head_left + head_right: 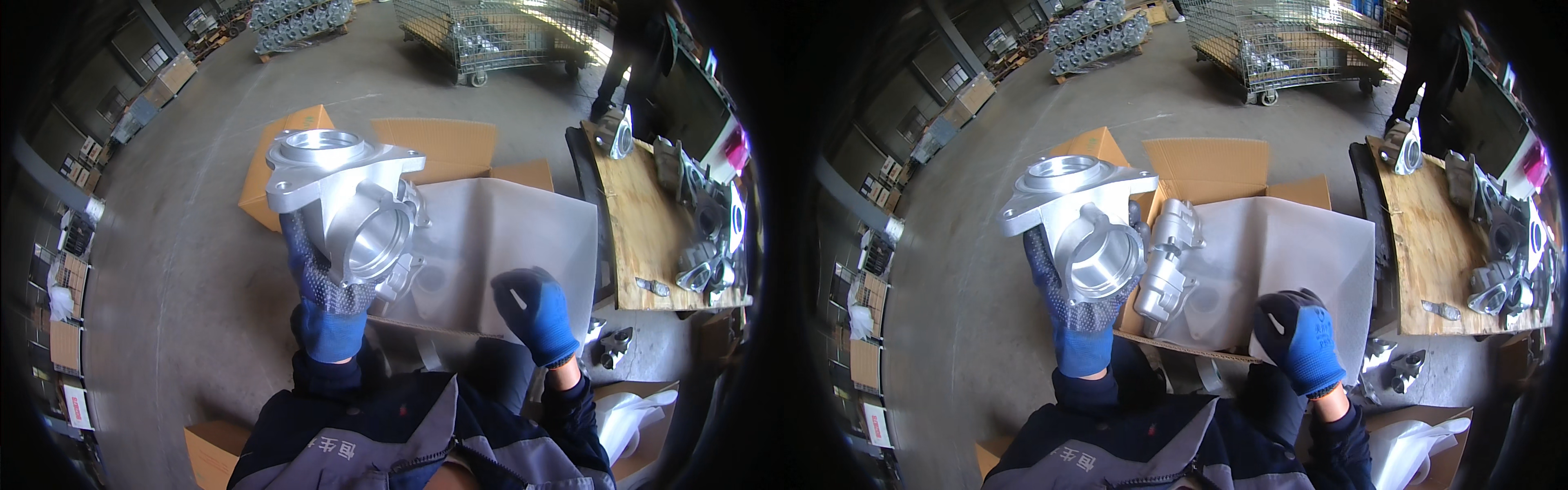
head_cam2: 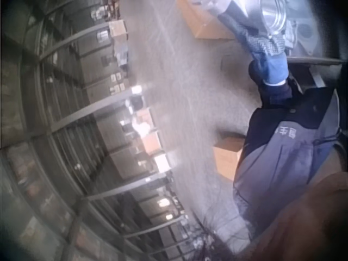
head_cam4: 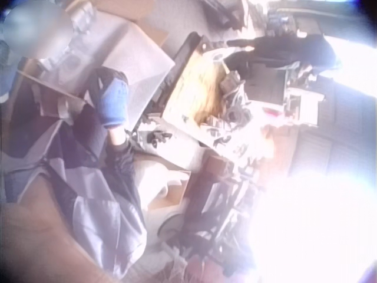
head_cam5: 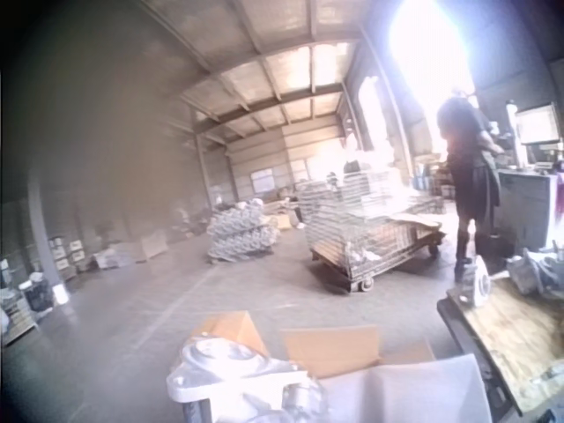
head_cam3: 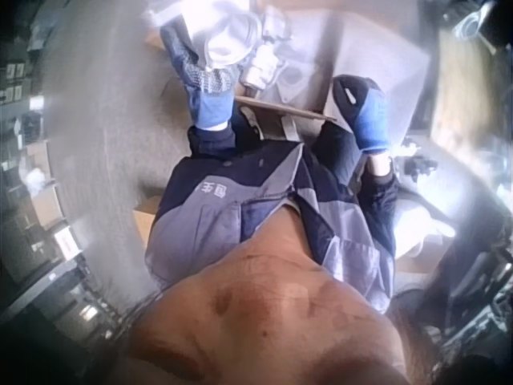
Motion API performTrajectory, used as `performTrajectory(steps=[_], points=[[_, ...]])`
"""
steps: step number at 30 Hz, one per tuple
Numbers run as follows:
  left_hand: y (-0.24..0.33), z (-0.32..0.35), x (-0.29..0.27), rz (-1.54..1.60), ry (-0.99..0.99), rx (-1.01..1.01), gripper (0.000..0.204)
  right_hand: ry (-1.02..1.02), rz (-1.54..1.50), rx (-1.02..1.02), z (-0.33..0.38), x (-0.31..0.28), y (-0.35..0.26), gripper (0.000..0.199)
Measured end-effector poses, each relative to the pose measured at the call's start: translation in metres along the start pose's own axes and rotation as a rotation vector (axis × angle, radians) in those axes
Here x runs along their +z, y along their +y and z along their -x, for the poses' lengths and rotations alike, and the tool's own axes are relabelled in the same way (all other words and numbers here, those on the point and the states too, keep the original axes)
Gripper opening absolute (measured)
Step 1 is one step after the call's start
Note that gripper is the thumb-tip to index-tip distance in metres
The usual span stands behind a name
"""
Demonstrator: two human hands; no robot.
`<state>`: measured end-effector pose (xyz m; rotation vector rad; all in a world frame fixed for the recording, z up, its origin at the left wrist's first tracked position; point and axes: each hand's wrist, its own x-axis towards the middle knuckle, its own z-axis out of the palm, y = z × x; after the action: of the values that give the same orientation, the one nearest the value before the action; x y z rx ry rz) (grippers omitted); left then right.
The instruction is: The person packs shiny metal parts into a cardboard box. They remove each part from a plastic bag, place it into the box, and arrange them with white foam padding. The person closes the box and seals it with tape.
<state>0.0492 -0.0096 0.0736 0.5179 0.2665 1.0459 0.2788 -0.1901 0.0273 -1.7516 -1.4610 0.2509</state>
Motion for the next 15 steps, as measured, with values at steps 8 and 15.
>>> performTrajectory(steps=[8, 15], points=[[-0.019, -0.003, 0.005, 0.048, -0.035, -0.006, 0.088, -0.049, -0.446, -0.16, -0.053, 0.014, -0.071, 0.024], [-0.028, 0.006, -0.004, -0.118, -0.003, 0.023, 0.084, -0.195, -0.828, 0.021, -0.045, 0.027, -0.083, 0.02]])
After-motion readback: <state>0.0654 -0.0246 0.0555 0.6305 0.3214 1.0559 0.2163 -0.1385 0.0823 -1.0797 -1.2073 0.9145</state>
